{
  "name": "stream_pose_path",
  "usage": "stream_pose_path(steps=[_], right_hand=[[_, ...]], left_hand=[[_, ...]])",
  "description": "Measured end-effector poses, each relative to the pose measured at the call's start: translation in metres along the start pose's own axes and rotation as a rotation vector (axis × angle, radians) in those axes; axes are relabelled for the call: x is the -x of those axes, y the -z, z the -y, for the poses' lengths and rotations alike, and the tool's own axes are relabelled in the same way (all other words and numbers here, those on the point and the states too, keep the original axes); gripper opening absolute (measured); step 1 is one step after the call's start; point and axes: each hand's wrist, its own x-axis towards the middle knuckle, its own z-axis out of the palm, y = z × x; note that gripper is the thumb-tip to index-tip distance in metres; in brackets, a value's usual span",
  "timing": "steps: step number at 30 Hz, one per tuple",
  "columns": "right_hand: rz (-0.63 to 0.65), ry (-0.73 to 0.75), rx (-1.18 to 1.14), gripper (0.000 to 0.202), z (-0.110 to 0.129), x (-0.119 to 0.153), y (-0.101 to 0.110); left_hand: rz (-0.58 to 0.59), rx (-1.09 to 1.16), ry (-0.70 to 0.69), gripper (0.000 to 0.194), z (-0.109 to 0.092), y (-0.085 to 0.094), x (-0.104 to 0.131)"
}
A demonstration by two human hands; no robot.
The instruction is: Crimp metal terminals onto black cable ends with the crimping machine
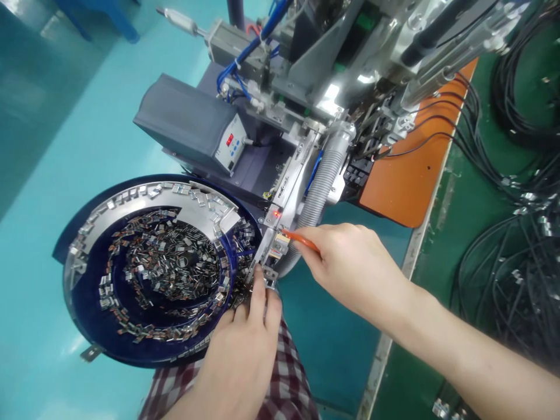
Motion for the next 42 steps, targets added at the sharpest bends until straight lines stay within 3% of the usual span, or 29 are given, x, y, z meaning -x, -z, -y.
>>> stream_pose_path(steps=[7, 15, 23, 42], right_hand=[[-0.032, 0.014, 0.068, 0.019, 0.006, -0.002, -0.002], [0.114, 0.106, -0.046, 0.019, 0.007, 0.004, 0.001], [0.173, 0.144, -0.073, 0.016, 0.009, 0.007, 0.0], [0.22, 0.054, -0.377, 0.024, -0.005, 0.004, 0.007]], left_hand=[[0.001, 0.018, -0.004, 0.05, -0.001, 0.0, -0.001], [0.032, 0.035, -0.007, 0.054, 0.0, 0.0, -0.001], [0.017, 0.047, -0.006, 0.052, 0.0, 0.003, -0.002], [-0.019, 0.107, -0.023, 0.05, 0.001, 0.002, 0.0]])
